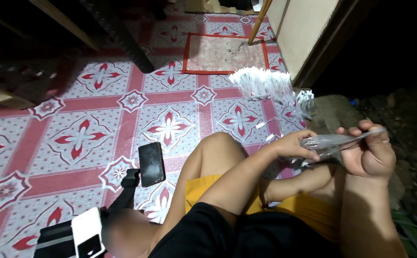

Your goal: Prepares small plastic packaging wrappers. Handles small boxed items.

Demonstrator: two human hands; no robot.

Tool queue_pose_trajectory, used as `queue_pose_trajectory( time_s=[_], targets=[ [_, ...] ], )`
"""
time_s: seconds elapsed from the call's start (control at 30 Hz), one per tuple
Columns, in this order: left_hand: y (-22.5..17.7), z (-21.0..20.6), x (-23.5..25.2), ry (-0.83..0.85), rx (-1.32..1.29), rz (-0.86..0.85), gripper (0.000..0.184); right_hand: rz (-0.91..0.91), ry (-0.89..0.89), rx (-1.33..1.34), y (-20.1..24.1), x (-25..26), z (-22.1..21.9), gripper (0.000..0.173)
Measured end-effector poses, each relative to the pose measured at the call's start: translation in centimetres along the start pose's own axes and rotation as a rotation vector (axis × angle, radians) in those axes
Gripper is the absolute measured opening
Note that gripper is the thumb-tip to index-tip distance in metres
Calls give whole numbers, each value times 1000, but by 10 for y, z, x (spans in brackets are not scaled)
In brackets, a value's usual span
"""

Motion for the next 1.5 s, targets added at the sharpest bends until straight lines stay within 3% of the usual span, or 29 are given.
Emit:
queue_pose_trajectory(
  time_s=[0.07,0.2,0.3,0.43,0.57,0.63,0.7,0.77,0.93,1.17,1.5],
  targets=[
    [4,-4,3,62,-37,32,68,-4,-14,-33,0,4,-13,21],
    [24,-9,9,151,74,238,60,-31,-24,-78,-6,4,-16,23],
    [37,-15,13,180,129,302,54,-55,-71,-87,-8,3,-18,24],
    [57,-5,16,187,254,354,65,-21,-146,-212,-9,-8,-6,20],
    [67,11,7,98,474,291,77,-17,-85,-351,-15,-2,-21,17],
    [35,9,-1,-48,427,238,81,-42,-77,-513,-19,8,-36,13],
    [-16,2,-7,-146,356,110,71,-97,-122,-612,-33,7,-37,13],
    [-40,-3,-7,-185,366,-35,54,-152,-196,-615,-51,2,-35,15],
    [-18,-2,-2,-197,406,-66,25,-273,-274,-483,-85,-11,-6,20],
    [27,1,11,-230,300,-25,29,-257,-279,-346,-91,-11,-2,24],
    [13,-4,6,-327,375,35,33,-274,-347,-225,-104,-25,20,21]
  ],
)
Point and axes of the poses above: each hand's wrist, its own x-axis towards the middle knuckle, its own z-axis out of the back of the hand, y = z × x, the point moved 4 cm from there along x, towards the middle knuckle, and after that the axes turned 12 degrees about y, right-handed, at the moved point
